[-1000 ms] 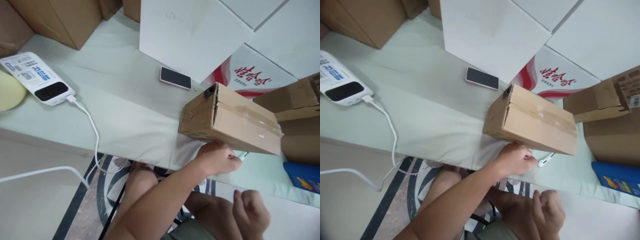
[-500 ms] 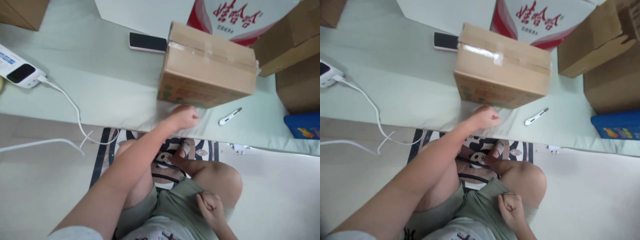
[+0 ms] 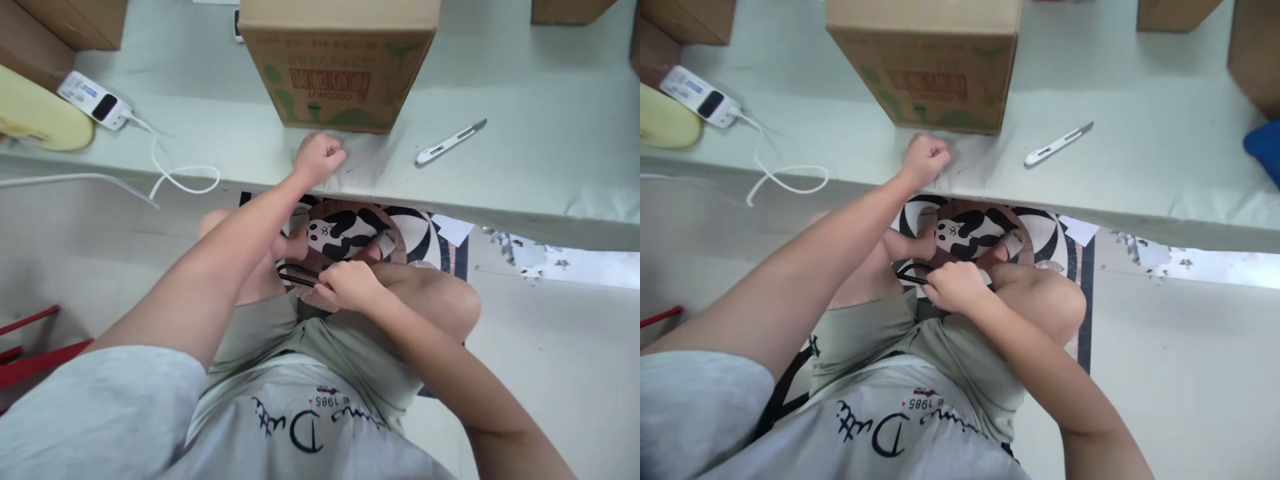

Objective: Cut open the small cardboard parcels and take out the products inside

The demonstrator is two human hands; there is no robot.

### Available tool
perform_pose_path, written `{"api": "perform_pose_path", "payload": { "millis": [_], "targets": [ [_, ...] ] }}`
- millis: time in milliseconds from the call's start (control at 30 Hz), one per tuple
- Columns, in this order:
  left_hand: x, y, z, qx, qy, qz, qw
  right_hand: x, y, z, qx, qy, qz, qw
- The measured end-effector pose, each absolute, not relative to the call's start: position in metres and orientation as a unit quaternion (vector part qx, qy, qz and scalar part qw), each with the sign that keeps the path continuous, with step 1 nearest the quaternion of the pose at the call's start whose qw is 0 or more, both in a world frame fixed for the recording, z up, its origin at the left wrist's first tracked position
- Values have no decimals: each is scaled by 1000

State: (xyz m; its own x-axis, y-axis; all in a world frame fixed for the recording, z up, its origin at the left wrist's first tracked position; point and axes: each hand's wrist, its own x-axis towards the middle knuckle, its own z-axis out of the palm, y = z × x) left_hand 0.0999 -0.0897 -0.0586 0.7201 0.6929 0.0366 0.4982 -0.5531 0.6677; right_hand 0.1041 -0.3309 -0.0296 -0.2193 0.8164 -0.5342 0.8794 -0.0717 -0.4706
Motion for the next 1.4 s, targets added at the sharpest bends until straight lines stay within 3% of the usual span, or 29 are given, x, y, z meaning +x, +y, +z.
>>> {"api": "perform_pose_path", "payload": {
  "millis": [267,467,667,1133,1400],
  "targets": [
    [97,-93,-57,874,373,96,296,112,-325,-76,561,679,-471,49],
    [84,-73,-80,866,335,155,337,127,-312,-82,472,709,-523,-25],
    [92,-71,-83,890,276,190,310,142,-309,-106,518,677,-520,59],
    [101,-88,-58,889,281,170,318,99,-285,-128,637,611,-469,30],
    [104,-91,-49,871,309,179,337,95,-331,-91,755,540,-363,-89]
  ]
}}
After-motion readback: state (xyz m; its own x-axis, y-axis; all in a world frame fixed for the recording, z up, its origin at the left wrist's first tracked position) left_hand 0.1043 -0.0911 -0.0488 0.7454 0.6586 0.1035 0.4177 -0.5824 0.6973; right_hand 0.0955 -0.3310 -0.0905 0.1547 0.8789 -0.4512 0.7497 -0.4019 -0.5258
